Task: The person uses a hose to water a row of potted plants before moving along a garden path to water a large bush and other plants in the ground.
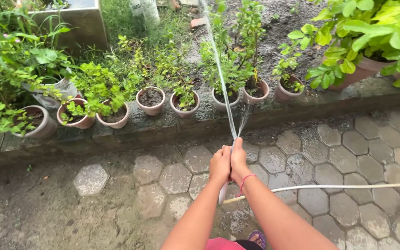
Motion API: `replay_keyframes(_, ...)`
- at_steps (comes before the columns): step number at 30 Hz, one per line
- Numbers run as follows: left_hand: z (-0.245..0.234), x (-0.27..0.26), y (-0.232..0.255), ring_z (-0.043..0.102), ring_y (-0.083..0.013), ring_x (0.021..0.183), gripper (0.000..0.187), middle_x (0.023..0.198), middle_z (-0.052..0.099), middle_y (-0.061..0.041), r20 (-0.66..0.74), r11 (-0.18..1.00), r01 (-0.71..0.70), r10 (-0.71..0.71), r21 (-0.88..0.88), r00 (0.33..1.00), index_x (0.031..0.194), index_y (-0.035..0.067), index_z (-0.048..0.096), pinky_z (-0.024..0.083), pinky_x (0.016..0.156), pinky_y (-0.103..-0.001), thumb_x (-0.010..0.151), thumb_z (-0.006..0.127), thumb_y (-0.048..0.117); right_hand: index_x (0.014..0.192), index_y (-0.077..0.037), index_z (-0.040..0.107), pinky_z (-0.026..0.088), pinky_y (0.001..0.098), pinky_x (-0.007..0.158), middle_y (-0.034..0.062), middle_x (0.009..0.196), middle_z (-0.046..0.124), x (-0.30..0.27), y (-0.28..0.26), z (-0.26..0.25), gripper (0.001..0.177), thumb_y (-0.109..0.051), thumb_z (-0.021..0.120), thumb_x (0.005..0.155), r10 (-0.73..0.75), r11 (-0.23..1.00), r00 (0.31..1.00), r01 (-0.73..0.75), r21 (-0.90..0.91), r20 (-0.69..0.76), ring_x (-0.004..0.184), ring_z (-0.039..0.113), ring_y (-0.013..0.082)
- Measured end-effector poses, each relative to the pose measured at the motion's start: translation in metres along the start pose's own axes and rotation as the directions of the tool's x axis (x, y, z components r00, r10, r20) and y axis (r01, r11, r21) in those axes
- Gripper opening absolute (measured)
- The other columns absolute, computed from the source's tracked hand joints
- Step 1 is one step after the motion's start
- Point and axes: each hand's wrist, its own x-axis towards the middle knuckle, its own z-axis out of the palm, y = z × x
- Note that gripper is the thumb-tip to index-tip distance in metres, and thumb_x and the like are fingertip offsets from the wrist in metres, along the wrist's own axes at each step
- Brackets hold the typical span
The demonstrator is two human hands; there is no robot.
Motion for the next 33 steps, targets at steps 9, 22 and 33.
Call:
replay_keyframes(9,-0.005,-0.018,0.005,0.069,-0.0394,0.109,0.057,0.111,0.075,-0.018,0.026,0.998,0.048,-0.049,0.039,0.998,0.115,0.017,0.076,0.05,0.093,-0.045,0.094,0.039,0.057,0.083,-0.01,0.063,0.049,0.0457,0.067,0.0057,0.081,0.064,-0.033,-0.007,0.001,0.068,-0.071,0.037,0.097,0.053,0.999,0.996,-0.053,-0.003,-0.065,0.075,0.06,0.0234)
replay_keyframes(22,-0.007,-0.032,0.013,0.069,-0.0355,0.109,0.054,0.11,0.076,-0.013,0.034,0.996,0.049,-0.052,0.072,0.998,0.115,0.024,0.076,0.05,0.092,-0.043,0.093,0.041,0.058,0.081,-0.011,0.061,0.049,0.0446,0.067,0.0038,0.081,0.063,-0.026,0.004,-0.009,0.068,-0.073,0.037,0.098,-0.007,0.997,0.995,0.014,0.076,-0.1,0.075,0.059,0.0219)
replay_keyframes(33,0.009,-0.031,0.0,0.072,-0.0358,0.102,0.055,0.105,0.077,-0.016,0.08,0.997,-0.021,0.016,0.068,0.997,0.114,0.019,0.076,0.052,0.088,-0.043,0.094,0.041,0.057,0.084,-0.01,0.064,0.048,0.0424,0.066,0.0037,0.078,0.062,-0.032,0.006,-0.025,0.07,-0.073,0.036,0.098,0.0,0.994,0.997,0.009,0.108,-0.079,0.072,0.058,0.0206)
